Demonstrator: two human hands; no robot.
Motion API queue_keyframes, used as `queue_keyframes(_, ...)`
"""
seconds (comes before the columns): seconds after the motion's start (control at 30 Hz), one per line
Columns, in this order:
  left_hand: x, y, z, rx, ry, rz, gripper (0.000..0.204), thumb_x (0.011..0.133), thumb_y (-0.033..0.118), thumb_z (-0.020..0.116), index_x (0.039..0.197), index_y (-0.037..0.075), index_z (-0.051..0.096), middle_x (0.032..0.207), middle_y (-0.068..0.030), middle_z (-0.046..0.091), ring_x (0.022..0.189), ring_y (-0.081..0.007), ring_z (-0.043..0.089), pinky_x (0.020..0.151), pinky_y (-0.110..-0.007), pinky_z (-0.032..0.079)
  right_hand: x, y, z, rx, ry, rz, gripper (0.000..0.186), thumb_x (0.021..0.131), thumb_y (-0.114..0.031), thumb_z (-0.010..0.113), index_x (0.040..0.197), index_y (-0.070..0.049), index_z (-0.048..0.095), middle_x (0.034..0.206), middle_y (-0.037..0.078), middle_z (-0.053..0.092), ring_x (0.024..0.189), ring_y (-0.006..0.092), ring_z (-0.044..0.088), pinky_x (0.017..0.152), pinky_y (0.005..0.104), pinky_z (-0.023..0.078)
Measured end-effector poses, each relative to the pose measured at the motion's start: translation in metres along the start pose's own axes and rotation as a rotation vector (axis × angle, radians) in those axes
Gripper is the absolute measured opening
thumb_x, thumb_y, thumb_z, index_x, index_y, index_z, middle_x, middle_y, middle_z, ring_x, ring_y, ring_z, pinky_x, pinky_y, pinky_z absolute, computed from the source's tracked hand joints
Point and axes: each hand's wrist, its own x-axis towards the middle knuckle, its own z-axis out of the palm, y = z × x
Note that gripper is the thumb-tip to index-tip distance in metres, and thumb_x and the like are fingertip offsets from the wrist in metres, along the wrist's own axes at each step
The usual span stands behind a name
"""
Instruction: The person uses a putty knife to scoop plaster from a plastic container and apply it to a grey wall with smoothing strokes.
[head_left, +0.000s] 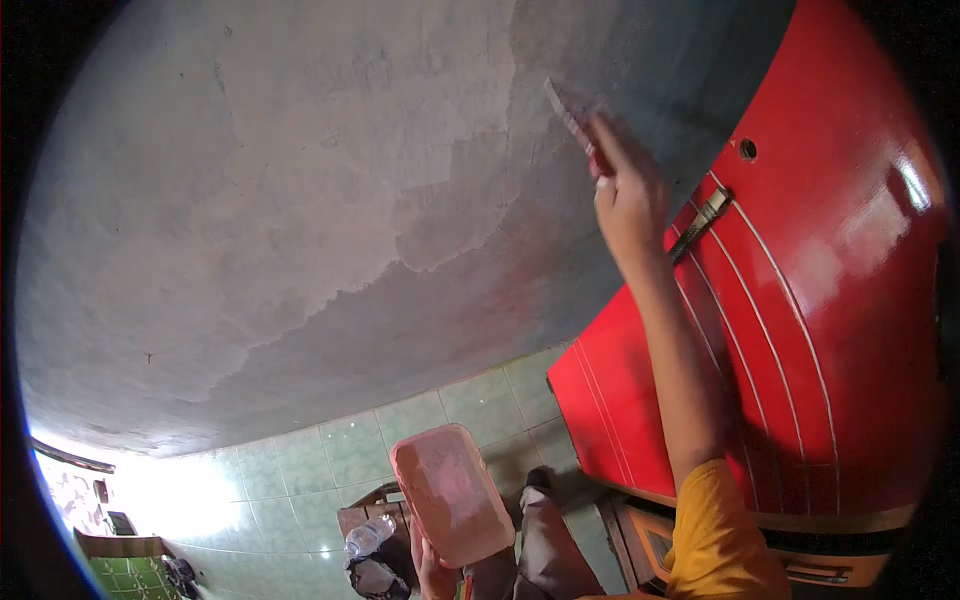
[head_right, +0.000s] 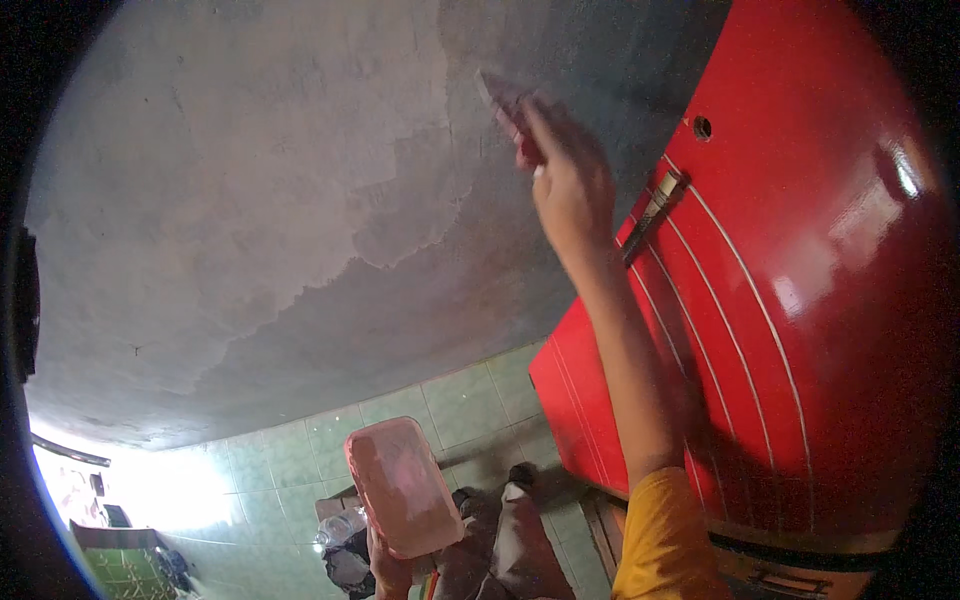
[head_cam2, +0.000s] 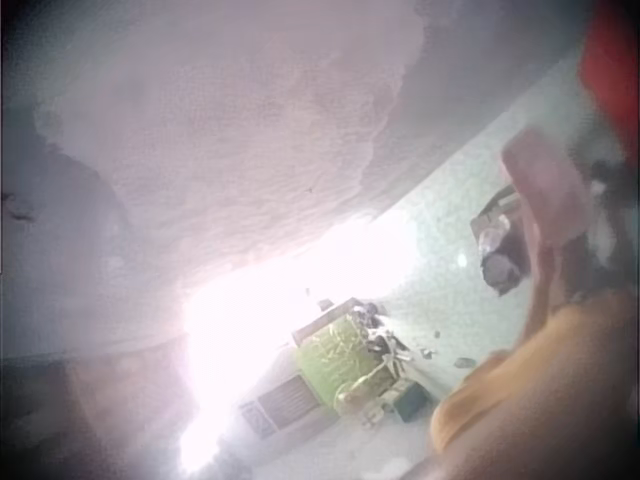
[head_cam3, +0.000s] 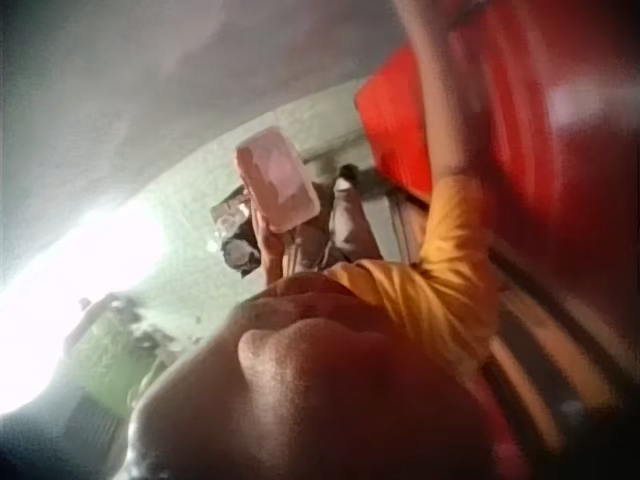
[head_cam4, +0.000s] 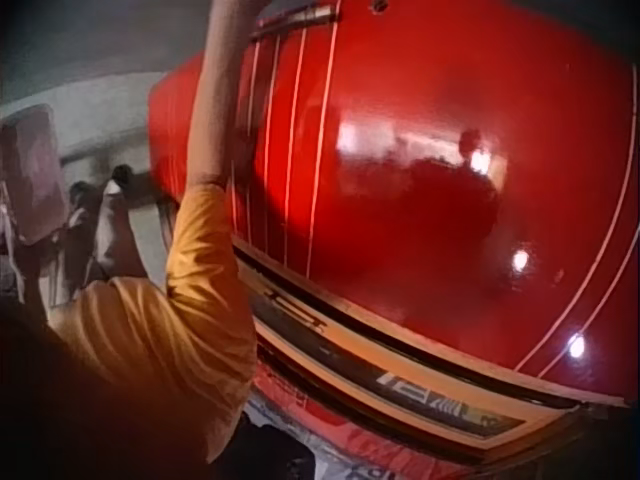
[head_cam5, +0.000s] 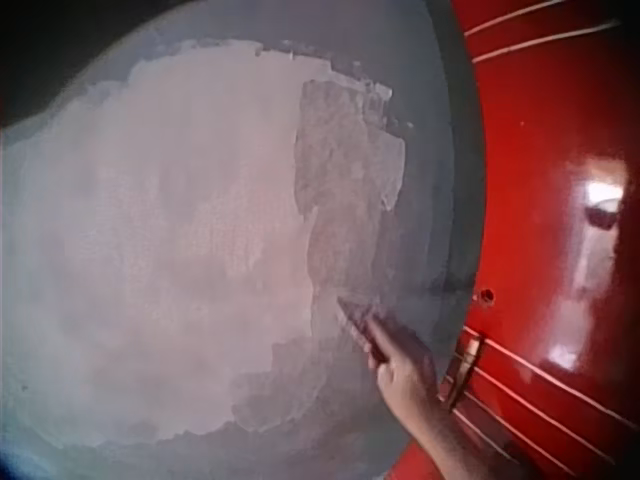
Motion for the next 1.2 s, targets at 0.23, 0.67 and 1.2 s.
queue_keyframes(0.23,0.000,0.002,0.017,0.018,-0.046,0.035,0.077,0.102,0.048,0.057,0.160,0.009,0.026,0.155,-0.0109,0.042,0.141,-0.0297,0.045,0.113,-0.049,0.041,-0.065,0.011,0.046,-0.033,-0.023,-0.063,0.061,0.076,0.012,0.059,0.134,-0.008,0.063,0.119,0.018,0.071,0.108,0.0372,0.068,0.093,0.0439,0.055)
queue_keyframes(0.67,-0.001,-0.007,-0.011,0.340,-0.072,0.161,0.074,0.103,0.045,0.054,0.159,0.004,0.027,0.154,-0.0122,0.043,0.139,-0.0287,0.046,0.114,-0.045,0.040,0.001,-0.014,0.032,-0.014,0.067,-0.164,0.059,0.080,0.006,0.067,0.137,-0.005,0.059,0.130,0.020,0.066,0.118,0.0404,0.064,0.103,0.0489,0.050)
queue_keyframes(1.2,0.009,0.025,0.034,0.068,-0.154,0.131,0.075,0.102,0.046,0.056,0.158,0.004,0.030,0.151,-0.0122,0.046,0.138,-0.0276,0.047,0.114,-0.044,0.039,0.085,0.016,-0.045,-0.109,0.187,-0.202,0.056,0.081,0.001,0.067,0.136,-0.011,0.064,0.134,0.015,0.065,0.121,0.0378,0.061,0.104,0.0479,0.048)
